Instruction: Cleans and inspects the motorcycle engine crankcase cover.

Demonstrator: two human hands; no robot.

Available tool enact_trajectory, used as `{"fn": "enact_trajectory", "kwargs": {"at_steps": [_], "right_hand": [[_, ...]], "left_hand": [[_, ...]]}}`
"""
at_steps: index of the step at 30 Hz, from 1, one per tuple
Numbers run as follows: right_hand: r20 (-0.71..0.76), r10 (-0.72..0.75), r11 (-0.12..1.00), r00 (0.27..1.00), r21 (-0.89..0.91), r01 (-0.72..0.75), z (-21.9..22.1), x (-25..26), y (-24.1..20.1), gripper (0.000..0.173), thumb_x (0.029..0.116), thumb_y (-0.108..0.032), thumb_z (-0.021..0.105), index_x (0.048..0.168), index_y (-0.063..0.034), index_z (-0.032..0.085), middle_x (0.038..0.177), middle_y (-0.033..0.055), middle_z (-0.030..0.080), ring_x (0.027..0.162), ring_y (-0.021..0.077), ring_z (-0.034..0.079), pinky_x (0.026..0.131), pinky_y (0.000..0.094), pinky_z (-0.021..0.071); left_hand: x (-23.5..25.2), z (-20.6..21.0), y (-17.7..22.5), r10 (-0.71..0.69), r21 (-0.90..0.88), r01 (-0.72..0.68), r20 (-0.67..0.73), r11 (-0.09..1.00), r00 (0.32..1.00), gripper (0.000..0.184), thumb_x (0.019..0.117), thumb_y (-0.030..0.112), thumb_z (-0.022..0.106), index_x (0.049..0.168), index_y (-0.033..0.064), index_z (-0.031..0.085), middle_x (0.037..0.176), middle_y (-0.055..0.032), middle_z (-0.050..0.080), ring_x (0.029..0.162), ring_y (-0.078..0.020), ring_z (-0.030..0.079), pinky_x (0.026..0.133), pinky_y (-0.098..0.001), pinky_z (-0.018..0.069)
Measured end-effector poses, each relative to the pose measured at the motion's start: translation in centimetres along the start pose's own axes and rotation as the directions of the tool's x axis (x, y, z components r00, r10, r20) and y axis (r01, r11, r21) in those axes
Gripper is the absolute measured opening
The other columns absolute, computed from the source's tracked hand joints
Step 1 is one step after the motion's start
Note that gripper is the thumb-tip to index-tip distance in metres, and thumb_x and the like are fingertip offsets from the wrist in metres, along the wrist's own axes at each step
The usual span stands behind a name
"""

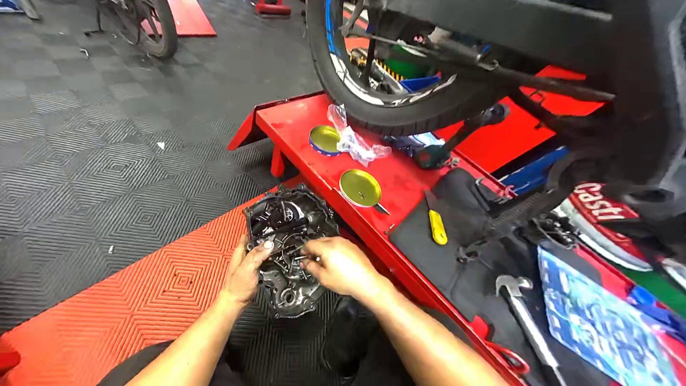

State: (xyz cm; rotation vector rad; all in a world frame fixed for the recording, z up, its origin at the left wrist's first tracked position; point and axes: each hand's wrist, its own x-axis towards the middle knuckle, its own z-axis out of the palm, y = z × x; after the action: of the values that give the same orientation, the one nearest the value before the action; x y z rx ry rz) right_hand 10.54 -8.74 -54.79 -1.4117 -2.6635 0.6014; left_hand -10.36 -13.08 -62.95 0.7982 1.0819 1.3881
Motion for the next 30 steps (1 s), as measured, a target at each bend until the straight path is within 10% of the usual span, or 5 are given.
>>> {"fn": "enact_trajectory", "kwargs": {"at_steps": [12, 24, 30], "right_hand": [[0.204, 0.421, 0.886, 0.884, -0.302, -0.352, 3.3, 3.4, -2.3, 0.065, 0.0904, -0.075, 0.054, 0.085, -0.0134, 0.072, 0.086, 0.0107, 0.072, 0.084, 0.0343, 0.071, 0.067, 0.0605, 0.0552], [0.247, 0.292, 0.928, 0.924, -0.307, -0.211, 4.6, 3.3, -1.8, 0.007, 0.0867, -0.017, 0.073, 0.091, -0.0118, 0.072, 0.089, 0.012, 0.071, 0.082, 0.0359, 0.07, 0.061, 0.0604, 0.0547], [0.261, 0.26, 0.93, 0.93, -0.326, -0.168, 3.1, 3.3, -1.7, 0.004, 0.0849, -0.015, 0.074, 0.087, -0.0128, 0.072, 0.089, 0.0108, 0.071, 0.084, 0.0347, 0.07, 0.063, 0.0595, 0.056]], "left_hand": [[0.1, 0.7, -0.4, 0.098, 0.079, -0.091, -0.096, 0.993, 0.991, 0.06, 0.0914, 0.027, 0.067, 0.145, 0.0101, 0.047, 0.12, -0.0083, 0.07, 0.105, -0.0173, 0.071, 0.09, -0.0384, 0.0617], [0.1, 0.6, -0.9, 0.069, 0.105, -0.055, -0.132, 0.993, 0.989, 0.06, 0.0893, 0.027, 0.066, 0.144, 0.0093, 0.049, 0.119, -0.0098, 0.07, 0.104, -0.0177, 0.072, 0.089, -0.0384, 0.0621], [0.2, 0.3, -0.6, 0.058, 0.13, -0.043, -0.114, 0.991, 0.992, 0.065, 0.0901, 0.034, 0.068, 0.148, 0.013, 0.047, 0.126, -0.0074, 0.069, 0.11, -0.0167, 0.07, 0.093, -0.04, 0.0607]]}}
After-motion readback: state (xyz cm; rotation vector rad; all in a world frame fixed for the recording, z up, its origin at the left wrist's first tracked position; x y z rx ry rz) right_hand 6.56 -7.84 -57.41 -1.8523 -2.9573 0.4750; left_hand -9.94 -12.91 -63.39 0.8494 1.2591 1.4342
